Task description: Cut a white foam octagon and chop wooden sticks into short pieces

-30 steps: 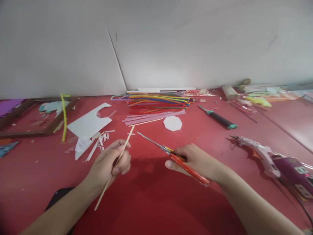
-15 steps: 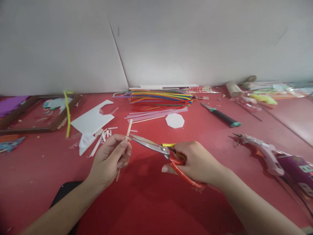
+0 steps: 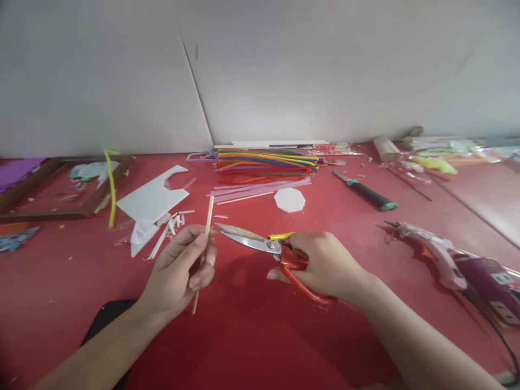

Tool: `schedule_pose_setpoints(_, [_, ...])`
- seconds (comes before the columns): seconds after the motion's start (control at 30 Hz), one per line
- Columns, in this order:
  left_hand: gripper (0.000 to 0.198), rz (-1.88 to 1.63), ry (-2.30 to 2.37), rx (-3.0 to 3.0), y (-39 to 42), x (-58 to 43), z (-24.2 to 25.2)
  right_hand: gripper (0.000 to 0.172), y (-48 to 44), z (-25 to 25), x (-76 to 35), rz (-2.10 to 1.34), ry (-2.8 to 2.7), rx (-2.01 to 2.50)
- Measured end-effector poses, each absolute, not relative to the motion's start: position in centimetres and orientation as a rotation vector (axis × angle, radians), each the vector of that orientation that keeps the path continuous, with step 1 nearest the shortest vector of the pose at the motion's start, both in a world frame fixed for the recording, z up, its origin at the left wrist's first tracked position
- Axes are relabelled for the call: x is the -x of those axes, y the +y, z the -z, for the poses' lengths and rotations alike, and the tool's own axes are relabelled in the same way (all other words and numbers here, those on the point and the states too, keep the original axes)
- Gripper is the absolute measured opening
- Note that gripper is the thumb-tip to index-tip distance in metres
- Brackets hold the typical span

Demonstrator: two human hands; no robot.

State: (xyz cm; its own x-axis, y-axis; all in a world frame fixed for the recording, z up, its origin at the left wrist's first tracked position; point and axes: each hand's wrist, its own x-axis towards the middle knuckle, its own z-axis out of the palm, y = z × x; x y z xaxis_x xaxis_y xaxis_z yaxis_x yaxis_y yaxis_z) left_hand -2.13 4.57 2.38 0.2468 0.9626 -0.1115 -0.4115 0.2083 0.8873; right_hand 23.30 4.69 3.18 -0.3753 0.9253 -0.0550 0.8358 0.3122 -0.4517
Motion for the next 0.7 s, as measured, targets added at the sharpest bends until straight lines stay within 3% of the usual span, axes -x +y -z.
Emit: schedule_pose_setpoints(0.7, [0.016,-1.081,0.808,-1.041,4.19,2.23,-2.24,0.047,4.66,-3.48,-23.64,-0.542,-2.407,1.593])
